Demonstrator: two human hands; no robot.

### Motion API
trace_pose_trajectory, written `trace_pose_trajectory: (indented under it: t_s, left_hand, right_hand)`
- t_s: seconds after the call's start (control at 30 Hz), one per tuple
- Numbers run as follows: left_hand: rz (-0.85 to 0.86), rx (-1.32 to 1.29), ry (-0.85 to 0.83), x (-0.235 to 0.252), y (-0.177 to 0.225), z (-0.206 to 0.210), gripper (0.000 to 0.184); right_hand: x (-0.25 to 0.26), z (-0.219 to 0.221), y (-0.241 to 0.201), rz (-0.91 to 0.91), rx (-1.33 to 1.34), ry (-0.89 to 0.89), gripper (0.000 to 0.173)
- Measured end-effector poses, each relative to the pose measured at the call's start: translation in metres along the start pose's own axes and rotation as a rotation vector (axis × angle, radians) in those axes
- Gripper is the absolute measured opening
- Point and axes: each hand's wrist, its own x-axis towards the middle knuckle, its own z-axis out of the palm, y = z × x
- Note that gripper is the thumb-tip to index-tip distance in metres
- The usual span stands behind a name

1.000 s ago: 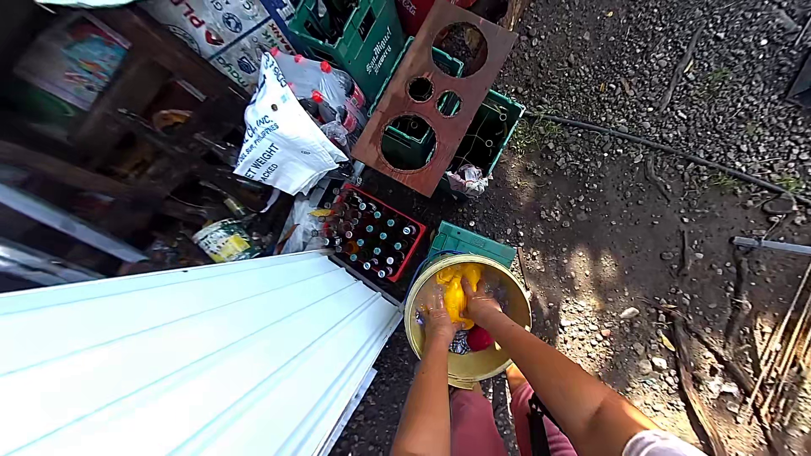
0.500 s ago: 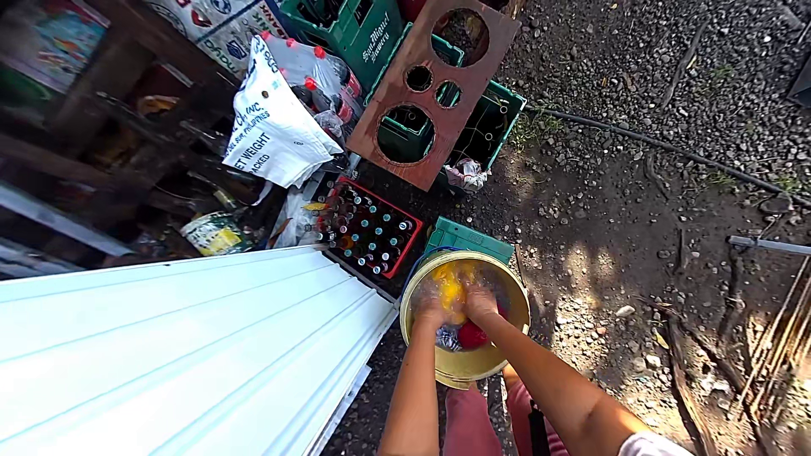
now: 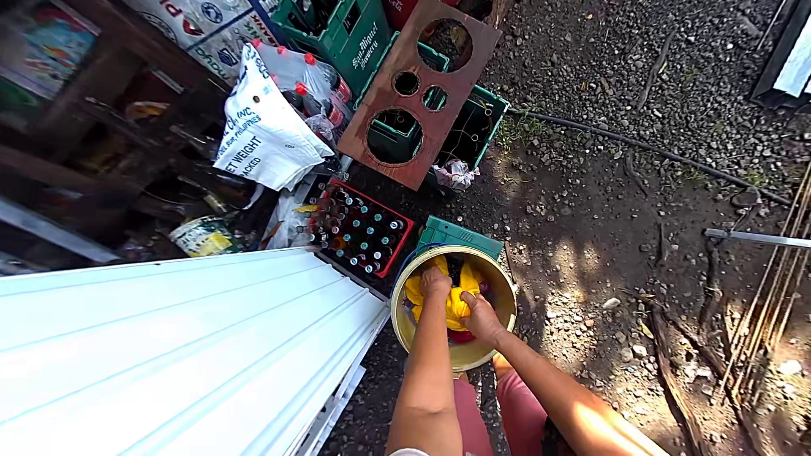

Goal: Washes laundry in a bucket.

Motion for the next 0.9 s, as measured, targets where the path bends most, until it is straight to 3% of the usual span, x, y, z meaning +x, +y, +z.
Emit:
trace_pose_trajectory:
  t_s: [0.17, 0.3, 0.37, 0.43, 0.5, 0.57, 0.63, 0.77, 0.9]
  left_hand:
    - [0.085, 0.119, -0.106, -0.036, -0.027, -0.015, 0.046]
    - [0.029, 0.170, -0.117, -0.079, -0.058, -0.019, 0.046]
    - [-0.012, 0.111, -0.087, -0.092, -0.072, -0.015, 0.051]
    - [-0.001, -0.068, -0.061, -0.104, -0.078, -0.009, 0.067]
    - [0.012, -0.180, -0.077, -0.106, -0.078, -0.003, 0.092]
    - [-0.015, -0.159, -0.086, -0.099, -0.073, 0.011, 0.113]
    - [-0.055, -0.068, -0.109, -0.086, -0.067, 0.029, 0.131]
    - [-0.115, 0.057, -0.118, -0.059, -0.052, 0.058, 0.153]
    - [-0.128, 0.086, -0.108, -0.033, -0.055, 0.062, 0.163]
  right_hand:
    - [-0.027, 0.001, -0.011, -0.081, -0.034, -0.069, 0.057]
    - [-0.045, 0.008, -0.019, -0.133, -0.111, -0.180, 0.058]
    - [-0.043, 0.013, -0.020, -0.102, -0.154, -0.292, 0.066]
    - [-0.033, 0.010, -0.020, -0.066, -0.233, -0.402, 0.076]
    - [-0.023, -0.007, -0.027, -0.038, -0.354, -0.389, 0.066]
    - [-0.010, -0.025, -0.038, -0.015, -0.383, -0.185, 0.045]
    - [0.013, -0.035, -0.042, -0.046, -0.319, 0.027, 0.039]
    - [0.075, -0.028, -0.029, 0.031, -0.220, 0.015, 0.057]
    - [0.099, -0.006, -0.019, 0.134, -0.366, 0.011, 0.066]
